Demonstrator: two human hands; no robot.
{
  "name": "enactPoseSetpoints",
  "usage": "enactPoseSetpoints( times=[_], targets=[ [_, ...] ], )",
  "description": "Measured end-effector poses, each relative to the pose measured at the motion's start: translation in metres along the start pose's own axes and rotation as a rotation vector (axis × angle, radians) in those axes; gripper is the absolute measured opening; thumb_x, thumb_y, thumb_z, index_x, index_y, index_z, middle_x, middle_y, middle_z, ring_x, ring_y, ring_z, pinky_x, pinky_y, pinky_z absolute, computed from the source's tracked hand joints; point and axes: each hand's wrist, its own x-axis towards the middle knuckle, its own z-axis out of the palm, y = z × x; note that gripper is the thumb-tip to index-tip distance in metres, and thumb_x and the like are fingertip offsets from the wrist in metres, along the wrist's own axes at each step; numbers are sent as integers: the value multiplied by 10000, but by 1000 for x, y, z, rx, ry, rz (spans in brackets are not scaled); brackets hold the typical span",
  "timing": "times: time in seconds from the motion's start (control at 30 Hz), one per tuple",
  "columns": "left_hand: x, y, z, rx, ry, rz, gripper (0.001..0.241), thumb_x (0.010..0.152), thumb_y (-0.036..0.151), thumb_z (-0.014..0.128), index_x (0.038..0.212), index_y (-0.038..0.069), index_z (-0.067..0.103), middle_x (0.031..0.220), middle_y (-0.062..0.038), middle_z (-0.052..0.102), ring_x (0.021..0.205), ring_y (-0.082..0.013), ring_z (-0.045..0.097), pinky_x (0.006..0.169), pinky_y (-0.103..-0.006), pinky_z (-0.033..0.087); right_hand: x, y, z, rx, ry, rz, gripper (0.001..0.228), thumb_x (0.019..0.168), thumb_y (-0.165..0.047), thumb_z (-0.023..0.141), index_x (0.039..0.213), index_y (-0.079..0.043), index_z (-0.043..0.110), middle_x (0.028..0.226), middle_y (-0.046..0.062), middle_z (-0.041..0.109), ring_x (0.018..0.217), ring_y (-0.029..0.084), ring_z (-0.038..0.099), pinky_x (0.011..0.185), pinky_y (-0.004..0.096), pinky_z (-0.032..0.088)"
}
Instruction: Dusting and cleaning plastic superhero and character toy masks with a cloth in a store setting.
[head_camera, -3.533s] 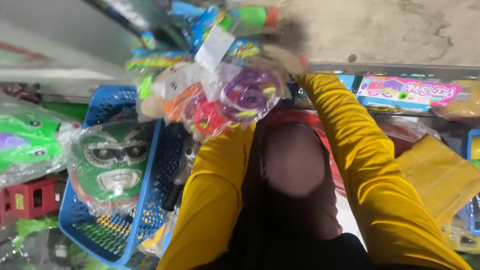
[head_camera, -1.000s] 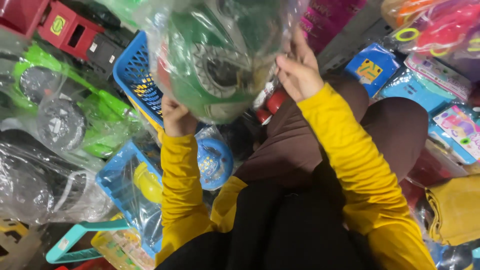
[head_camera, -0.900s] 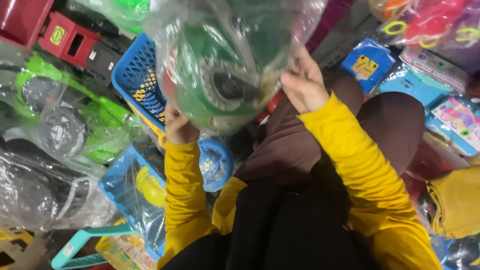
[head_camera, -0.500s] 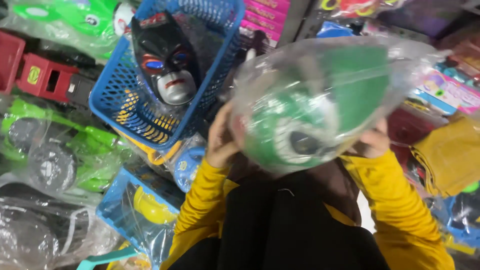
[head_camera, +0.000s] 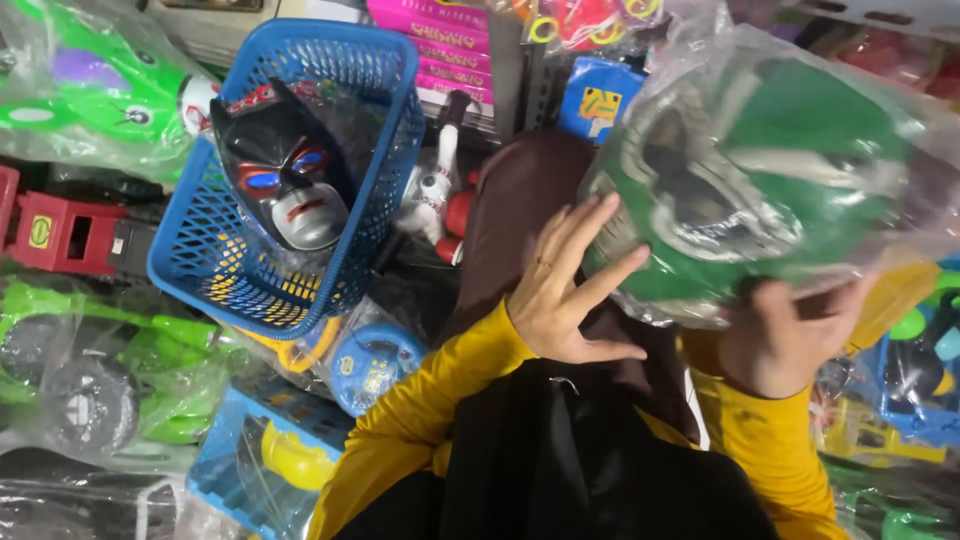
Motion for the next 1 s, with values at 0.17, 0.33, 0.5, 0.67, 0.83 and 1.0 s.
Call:
enactPoseSetpoints(
  times=[0.17,0.33,0.5,0.67,0.83,1.0],
  targets=[
    [10,0,14,-269,97,-32,1132,813,496,895,1638,133,211,1686,-236,164,1596,-442,249,1288,-527,277,6,-36,61,-248,-85,-91,961,953,-160,801,1674,-55,175,1620,65,339,1473,189,380,1268,325,323],
    [-18,-17,30,-1057,47,-254,1229,842,318,890,1607,202,-65,1638,-161,251,1538,-313,306,1281,-506,299,10,-41,70,105,-417,155,1049,1017,-85,687,1662,-313,-108,1620,217,374,1437,324,462,1094,414,468],
    [-59,-45,49,-1305,40,-673,906,889,-6,704,1656,53,226,1645,-152,383,1524,-300,409,1235,-463,410,18,-33,78,-92,-636,283,1045,991,58,585,1670,-315,-117,1754,275,238,1560,407,363,1217,524,454],
    [-61,-49,61,-1296,147,-630,894,907,-40,696,1673,33,239,1636,-157,415,1523,-303,422,1295,-459,362,28,-29,79,-439,-686,130,771,983,-17,657,1631,-171,270,1675,232,366,1550,378,443,1195,485,483],
    [-32,-48,32,-1298,72,-488,1156,810,10,812,1646,150,27,1658,-80,271,1532,-225,326,1269,-421,324,31,-17,74,-961,-652,-209,637,829,-149,817,1397,-19,560,1488,246,513,1393,396,539,1129,474,471],
    [-3,-50,9,-1030,119,-517,1054,841,35,782,1677,27,141,1693,-124,298,1575,-232,329,1326,-377,262,32,-1,62,-963,-731,-93,389,850,-65,768,1235,-34,724,1485,258,550,1257,369,648,1042,399,535]
  ],
)
